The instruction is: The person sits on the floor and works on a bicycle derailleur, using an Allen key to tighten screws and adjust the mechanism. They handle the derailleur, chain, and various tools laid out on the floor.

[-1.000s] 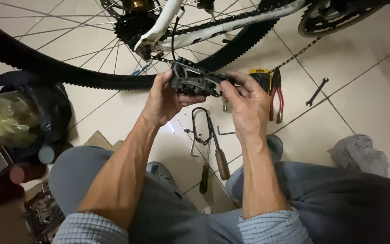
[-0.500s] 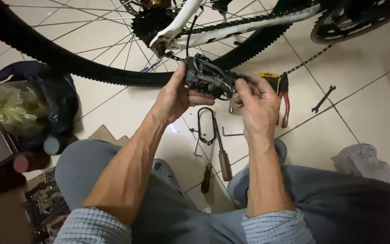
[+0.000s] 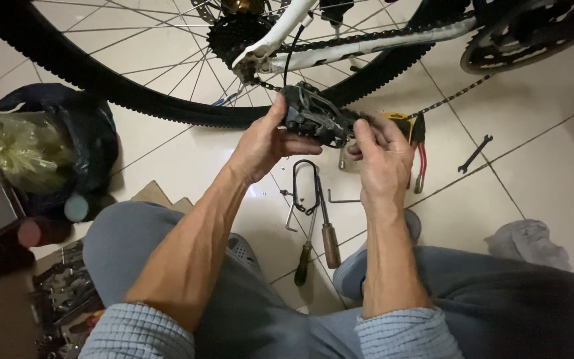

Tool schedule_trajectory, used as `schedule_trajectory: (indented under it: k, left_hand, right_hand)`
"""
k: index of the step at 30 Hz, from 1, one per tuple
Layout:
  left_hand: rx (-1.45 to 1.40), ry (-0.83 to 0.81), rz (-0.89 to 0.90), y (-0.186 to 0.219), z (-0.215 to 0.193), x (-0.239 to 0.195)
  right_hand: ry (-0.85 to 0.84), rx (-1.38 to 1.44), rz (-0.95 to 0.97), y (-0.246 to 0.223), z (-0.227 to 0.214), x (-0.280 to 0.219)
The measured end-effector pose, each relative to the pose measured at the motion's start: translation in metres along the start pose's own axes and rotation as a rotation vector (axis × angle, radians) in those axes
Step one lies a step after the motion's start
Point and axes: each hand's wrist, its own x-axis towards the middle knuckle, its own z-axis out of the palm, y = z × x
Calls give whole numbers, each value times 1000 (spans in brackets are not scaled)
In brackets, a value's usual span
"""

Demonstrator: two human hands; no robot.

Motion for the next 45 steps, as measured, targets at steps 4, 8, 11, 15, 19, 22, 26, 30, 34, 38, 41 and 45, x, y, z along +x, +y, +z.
schedule_trajectory:
  k: [4, 8, 11, 15, 19, 22, 26, 30, 34, 38, 41, 45]
  left_hand:
    - [33, 20, 21, -1, 0, -3]
    - [85, 52, 65, -3, -1, -5]
    - [95, 68, 107, -2, 2, -6]
    - [175, 149, 148, -5, 4, -4]
    - [274, 199, 146, 1, 11, -11]
    - [421, 216, 158, -6, 7, -3]
    - [603, 242, 179, -11, -8, 1]
    - [707, 219, 187, -15, -21, 5]
    - [719, 208, 230, -11, -19, 7]
    - [708, 183, 228, -1, -15, 0]
    - [673, 169, 220, -2, -18, 2]
    - [668, 164, 251, -4, -18, 2]
  right_hand:
    - [-47, -33, 14, -10, -1, -8]
    - [2, -394, -276, -31, 5, -25]
    - [-23, -435, -503, -29, 15, -30]
    - [-178, -539, -577, 5, 16, -22]
    - [-152, -556, -505, -1, 26, -32]
    - [-139, -470, -319, 0, 27, -31]
    - [-131, -479, -234, 9, 25, -26]
    - [-144, -340, 36, 8, 33, -26]
    - [-155, -193, 55, 9, 34, -25]
    - [-203, -58, 181, 14, 31, -18]
    - [-235, -14, 202, 16, 29, -16]
    - [-312, -42, 159, 13, 26, -14]
